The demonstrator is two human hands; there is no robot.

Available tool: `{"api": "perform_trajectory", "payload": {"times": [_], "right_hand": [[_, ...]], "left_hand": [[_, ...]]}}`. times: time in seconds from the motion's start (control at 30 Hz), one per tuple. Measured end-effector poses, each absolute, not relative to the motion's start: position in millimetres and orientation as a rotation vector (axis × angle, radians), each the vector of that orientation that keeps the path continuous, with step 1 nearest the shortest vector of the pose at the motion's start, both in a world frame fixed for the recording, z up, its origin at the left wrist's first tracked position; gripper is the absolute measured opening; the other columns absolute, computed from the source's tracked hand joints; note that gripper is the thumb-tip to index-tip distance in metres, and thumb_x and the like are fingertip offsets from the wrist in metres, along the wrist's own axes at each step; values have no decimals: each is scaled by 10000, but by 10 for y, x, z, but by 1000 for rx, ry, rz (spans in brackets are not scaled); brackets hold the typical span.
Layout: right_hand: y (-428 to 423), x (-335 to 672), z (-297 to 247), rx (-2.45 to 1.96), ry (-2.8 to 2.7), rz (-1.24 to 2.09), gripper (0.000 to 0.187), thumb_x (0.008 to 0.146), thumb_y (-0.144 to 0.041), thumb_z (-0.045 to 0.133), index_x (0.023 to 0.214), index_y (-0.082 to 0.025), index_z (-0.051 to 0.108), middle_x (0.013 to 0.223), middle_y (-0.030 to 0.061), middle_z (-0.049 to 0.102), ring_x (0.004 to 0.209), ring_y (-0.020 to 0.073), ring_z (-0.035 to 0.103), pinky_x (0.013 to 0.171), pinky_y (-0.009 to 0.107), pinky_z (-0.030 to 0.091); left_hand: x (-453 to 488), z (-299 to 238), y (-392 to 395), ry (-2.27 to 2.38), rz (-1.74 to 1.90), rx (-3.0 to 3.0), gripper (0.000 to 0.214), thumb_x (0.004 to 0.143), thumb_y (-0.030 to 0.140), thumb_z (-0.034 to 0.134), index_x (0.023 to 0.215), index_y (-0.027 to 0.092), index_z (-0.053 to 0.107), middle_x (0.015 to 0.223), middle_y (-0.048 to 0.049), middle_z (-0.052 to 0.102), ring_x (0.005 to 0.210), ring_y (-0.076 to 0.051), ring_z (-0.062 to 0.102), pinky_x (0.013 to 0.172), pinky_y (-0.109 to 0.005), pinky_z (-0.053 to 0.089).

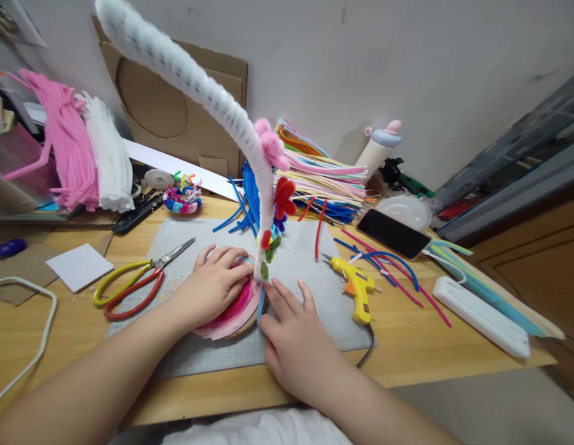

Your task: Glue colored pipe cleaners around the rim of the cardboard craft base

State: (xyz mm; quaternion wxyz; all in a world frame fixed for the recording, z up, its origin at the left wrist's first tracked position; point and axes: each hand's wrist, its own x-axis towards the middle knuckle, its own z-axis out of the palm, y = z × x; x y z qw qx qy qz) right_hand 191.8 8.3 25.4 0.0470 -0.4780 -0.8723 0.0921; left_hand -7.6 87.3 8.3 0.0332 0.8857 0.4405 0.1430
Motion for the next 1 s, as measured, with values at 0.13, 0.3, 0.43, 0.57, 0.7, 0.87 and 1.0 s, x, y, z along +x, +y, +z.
{"api": "perform_trajectory", "payload": {"times": [0.13, 0.3, 0.43, 0.57, 0.7, 0.87, 1.0], "right_hand": [[82, 1918, 266, -1455, -2684, 297, 123, 812, -157, 511, 883, -201, 601, 1533, 120, 358, 1441, 276, 237, 1131, 585, 52], [90, 1915, 271, -1462, -2703, 309, 158, 795, -141, 483, 894, -198, 592, 1547, 117, 331, 1448, 286, 213, 1123, 604, 36], [100, 1915, 293, -1449, -2700, 335, 161, 790, -141, 478, 892, -195, 590, 1530, 131, 357, 1443, 283, 228, 1120, 615, 32], [123, 1926, 350, -1389, -2670, 360, 162, 798, -155, 483, 918, -191, 586, 1497, 130, 411, 1427, 270, 265, 1126, 620, 2], [188, 1964, 352, -1337, -2602, 434, 247, 862, -115, 410, 1033, -199, 568, 1427, 99, 509, 1391, 229, 344, 1129, 625, 3], [301, 2012, 205, -1318, -2493, 399, 447, 816, -7, 383, 1201, -191, 515, 1283, 98, 635, 1319, 216, 459, 1121, 641, -4], [360, 2027, 120, -1316, -2413, 390, 411, 823, 22, 395, 1110, -225, 554, 1218, 60, 682, 1261, 204, 528, 1106, 652, -9]], "left_hand": [[-72, 82, 873, 1359, 435, 2724, 276, 926, 260, 452, 1146, 350, 592, 1276, -43, 557, 1228, -274, 452, 1087, -577, 223], [-64, 76, 879, 1364, 444, 2717, 275, 925, 262, 451, 1138, 351, 601, 1278, -42, 556, 1231, -271, 450, 1094, -574, 216], [-67, 80, 878, 1363, 450, 2713, 281, 921, 260, 456, 1142, 352, 603, 1279, -41, 557, 1229, -269, 451, 1092, -574, 223], [-68, 77, 875, 1360, 456, 2713, 278, 922, 262, 456, 1141, 348, 605, 1284, -45, 556, 1232, -270, 450, 1094, -577, 218], [-68, 74, 877, 1361, 454, 2713, 273, 922, 259, 456, 1135, 341, 605, 1288, -48, 553, 1232, -270, 450, 1094, -580, 216], [-69, 87, 879, 1359, 447, 2719, 266, 920, 263, 461, 1132, 338, 604, 1286, -48, 553, 1231, -269, 449, 1084, -573, 232], [-68, 85, 877, 1358, 449, 2720, 265, 925, 270, 458, 1133, 344, 604, 1288, -46, 553, 1232, -267, 452, 1085, -573, 231]]}}
